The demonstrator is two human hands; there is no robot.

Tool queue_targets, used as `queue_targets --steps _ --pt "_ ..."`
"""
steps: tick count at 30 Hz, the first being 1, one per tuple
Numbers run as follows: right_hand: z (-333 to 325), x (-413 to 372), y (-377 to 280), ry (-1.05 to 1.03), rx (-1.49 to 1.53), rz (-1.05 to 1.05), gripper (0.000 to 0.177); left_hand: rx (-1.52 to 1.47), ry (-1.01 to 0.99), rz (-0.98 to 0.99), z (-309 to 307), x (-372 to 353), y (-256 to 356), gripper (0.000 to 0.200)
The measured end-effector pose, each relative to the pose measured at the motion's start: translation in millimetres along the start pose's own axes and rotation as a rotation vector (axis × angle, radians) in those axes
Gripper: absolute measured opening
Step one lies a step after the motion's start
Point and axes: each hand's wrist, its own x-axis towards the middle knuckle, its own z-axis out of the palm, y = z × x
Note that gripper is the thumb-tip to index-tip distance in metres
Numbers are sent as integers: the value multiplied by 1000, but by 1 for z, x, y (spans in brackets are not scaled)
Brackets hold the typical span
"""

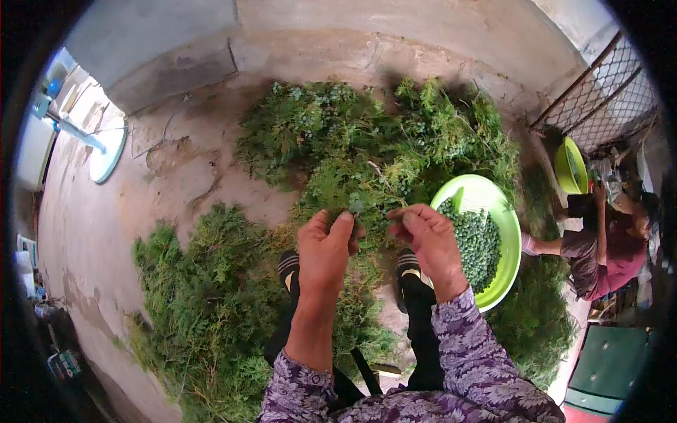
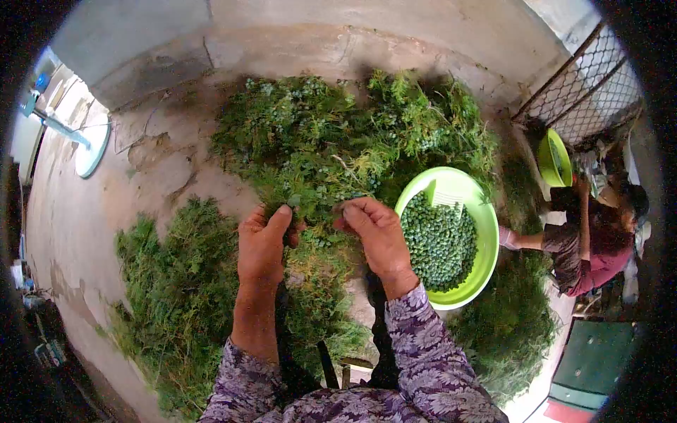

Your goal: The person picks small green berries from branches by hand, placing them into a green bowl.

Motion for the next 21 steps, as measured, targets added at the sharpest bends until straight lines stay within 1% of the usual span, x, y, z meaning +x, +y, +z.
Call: queue_targets --steps 2,4,5,6,7,9,10,11,12,13,14,15,16,17,18,19,20,21 --pt "-9 0 -5 -8 238 -108 12 44 -38 21 6 0 -6 11" --pt "-10 -4 -7 -6 274 -107 12 88 -75 45 10 0 -14 11" --pt "-10 -6 -8 -15 305 -106 13 172 -92 108 11 1 -18 11" --pt "-11 -8 -10 -34 271 -119 15 254 -109 173 12 0 -22 10" --pt "-11 -9 -10 -27 275 -118 15 258 -114 169 13 0 -26 10" --pt "-9 -10 -12 24 76 -204 17 435 -155 239 14 -1 -33 9" --pt "-10 -12 -14 -8 39 -149 20 438 -159 237 13 -1 -36 9" --pt "-12 -12 -14 -4 41 -148 20 508 -198 244 12 -1 -38 9" --pt "-14 -13 -13 -52 -38 -131 21 577 -237 251 12 -1 -39 9" --pt "-16 -14 -12 -101 -117 -114 21 579 -240 249 13 -2 -39 9" --pt "-19 -12 -7 -146 -94 -133 25 664 -252 295 15 -4 -36 10" --pt "-22 -11 -2 -144 -92 -131 25 749 -263 342 16 -5 -35 13" --pt "-26 -10 2 -156 -218 -171 26 751 -266 340 16 -5 -34 13" --pt "-28 -10 4 -167 -345 -209 27 815 -276 356 17 -5 -34 14" --pt "-28 -10 4 -166 -342 -207 27 879 -286 373 17 -5 -34 16" --pt "-28 -10 4 -176 -473 -257 23 881 -288 370 19 -6 -33 16" --pt "-27 -10 3 -186 -605 -306 18 978 -275 426 21 -7 -32 15" --pt "-25 -11 2 -186 -603 -304 18 1075 -262 483 22 -7 -31 15"
